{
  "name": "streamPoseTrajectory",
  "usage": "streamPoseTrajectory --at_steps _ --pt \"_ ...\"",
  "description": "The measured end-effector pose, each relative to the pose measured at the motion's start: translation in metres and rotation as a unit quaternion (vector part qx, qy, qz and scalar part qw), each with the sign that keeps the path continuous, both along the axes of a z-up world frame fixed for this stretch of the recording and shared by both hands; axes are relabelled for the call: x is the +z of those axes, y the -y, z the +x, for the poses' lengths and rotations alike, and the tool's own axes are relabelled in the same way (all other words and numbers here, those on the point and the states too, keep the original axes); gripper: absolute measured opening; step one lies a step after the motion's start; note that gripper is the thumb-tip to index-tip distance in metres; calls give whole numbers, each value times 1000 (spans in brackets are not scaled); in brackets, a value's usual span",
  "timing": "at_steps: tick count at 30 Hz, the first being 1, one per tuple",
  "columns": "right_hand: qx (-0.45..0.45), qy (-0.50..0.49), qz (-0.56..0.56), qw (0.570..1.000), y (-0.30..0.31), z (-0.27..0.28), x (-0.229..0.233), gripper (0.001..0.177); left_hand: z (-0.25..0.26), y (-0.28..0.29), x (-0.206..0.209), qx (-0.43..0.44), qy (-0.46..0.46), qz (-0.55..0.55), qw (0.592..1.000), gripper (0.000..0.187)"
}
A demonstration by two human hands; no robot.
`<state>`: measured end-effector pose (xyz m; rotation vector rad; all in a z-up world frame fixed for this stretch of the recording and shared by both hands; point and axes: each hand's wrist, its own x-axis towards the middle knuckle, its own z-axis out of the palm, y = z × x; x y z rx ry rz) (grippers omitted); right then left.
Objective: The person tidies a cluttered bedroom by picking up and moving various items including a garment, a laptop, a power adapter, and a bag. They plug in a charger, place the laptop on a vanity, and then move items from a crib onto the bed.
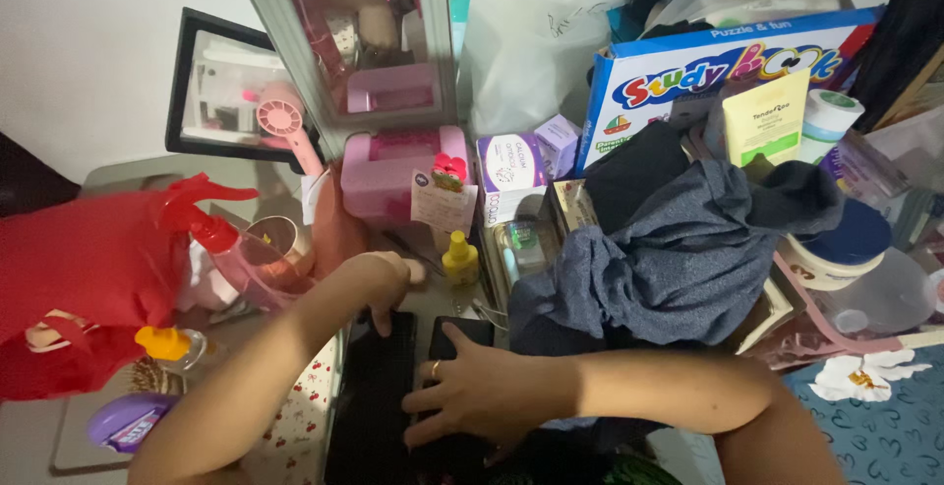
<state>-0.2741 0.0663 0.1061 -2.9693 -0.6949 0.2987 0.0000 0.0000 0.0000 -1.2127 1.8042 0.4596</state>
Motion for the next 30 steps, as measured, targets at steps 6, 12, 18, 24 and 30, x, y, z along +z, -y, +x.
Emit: streamPoseTrajectory --at_steps 6,12,18,24,30 --pt "0 -54 -20 998 -5 13 9 96 -9 1 8 74 -31 -47 996 97" --pt "36 65 14 997 10 0 -12 83 -15 -2 16 100 -5 -28 995 97" --pt "13 -68 7 998 -2 13 8 95 -17 2 9 48 37 29 998 80" --pt "17 -90 20 996 5 19 13 96 -15 5 6 90 6 -5 996 97" --pt "28 -80 11 996 10 18 8 93 -6 7 -9 121 1 -25 992 99"
